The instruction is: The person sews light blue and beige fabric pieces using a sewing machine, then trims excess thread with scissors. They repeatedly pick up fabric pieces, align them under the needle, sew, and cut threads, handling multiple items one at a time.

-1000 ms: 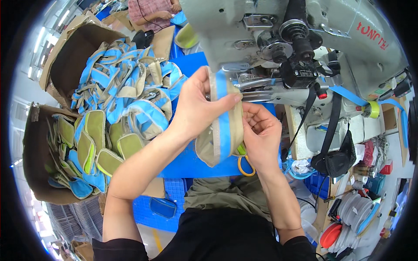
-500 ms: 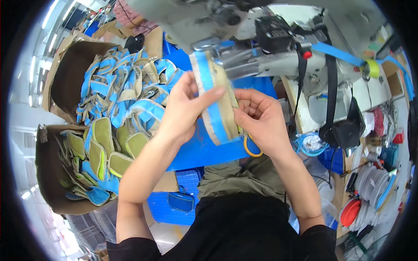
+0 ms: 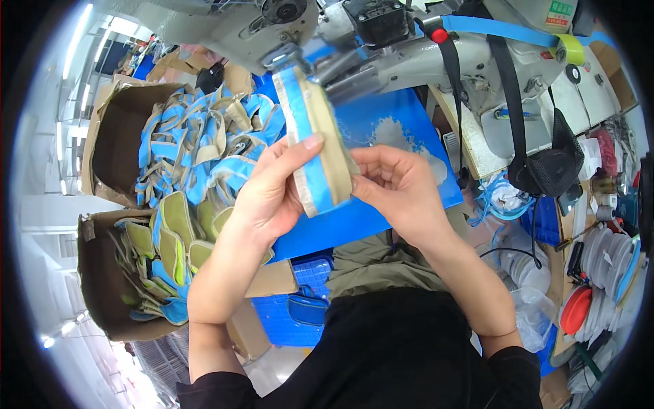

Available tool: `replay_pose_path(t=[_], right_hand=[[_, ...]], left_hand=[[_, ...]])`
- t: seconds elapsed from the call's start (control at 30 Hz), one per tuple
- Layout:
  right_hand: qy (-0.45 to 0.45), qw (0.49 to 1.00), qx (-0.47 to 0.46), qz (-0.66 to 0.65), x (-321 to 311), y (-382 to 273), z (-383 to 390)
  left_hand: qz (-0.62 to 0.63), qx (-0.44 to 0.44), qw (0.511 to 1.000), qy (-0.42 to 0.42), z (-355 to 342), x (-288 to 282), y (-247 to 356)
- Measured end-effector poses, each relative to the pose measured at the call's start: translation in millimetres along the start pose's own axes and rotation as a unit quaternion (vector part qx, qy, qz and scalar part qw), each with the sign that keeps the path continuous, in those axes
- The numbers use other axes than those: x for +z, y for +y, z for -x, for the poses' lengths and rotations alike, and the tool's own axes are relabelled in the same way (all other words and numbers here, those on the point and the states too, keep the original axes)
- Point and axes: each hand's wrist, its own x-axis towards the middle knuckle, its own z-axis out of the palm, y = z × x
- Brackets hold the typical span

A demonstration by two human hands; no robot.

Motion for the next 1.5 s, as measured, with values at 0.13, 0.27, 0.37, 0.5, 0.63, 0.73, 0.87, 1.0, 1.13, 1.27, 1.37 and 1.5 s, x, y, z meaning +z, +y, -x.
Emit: replay_pose_path(t=[0.13,0.27,0.37,0.5,0.63,0.73,0.87,1.0,1.13,1.27,1.37,1.5], right_hand=[[0.017,0.998,-0.014,0.058,0,-4,2],[0.030,0.996,-0.028,0.082,4,-7,5],[0.038,0.995,-0.038,0.087,4,-7,7],[0.033,0.995,-0.017,0.096,4,-11,10],[0.020,0.997,-0.010,0.075,5,-12,8],[0.014,0.998,-0.012,0.065,8,-14,-4],[0.011,0.999,-0.010,0.050,11,-15,-11],[0.017,0.999,-0.009,0.040,11,-13,-14],[0.016,0.997,-0.026,0.065,9,-10,-14],[0.037,0.999,-0.011,0.029,17,-13,-24],[0.044,0.998,-0.015,0.043,17,-14,-35],[0.034,0.995,-0.044,0.085,9,-7,-42]], left_hand=[[-0.033,0.021,0.999,-0.002,-5,3,-4],[-0.067,0.032,0.997,0.001,-11,1,-5],[-0.065,0.037,0.997,0.001,-17,0,-7],[-0.045,0.033,0.998,0.007,-14,8,-6],[-0.044,0.034,0.998,0.025,-18,7,-4],[-0.040,0.030,0.998,0.027,-26,4,4],[-0.039,0.032,0.998,0.023,-31,2,10],[-0.030,0.036,0.999,0.011,-35,-2,11],[-0.046,0.031,0.998,0.034,-36,2,12],[-0.060,0.041,0.996,0.042,-42,1,17],[-0.064,0.036,0.997,0.040,-52,-2,27],[-0.027,0.044,0.998,0.036,-46,-5,22]])
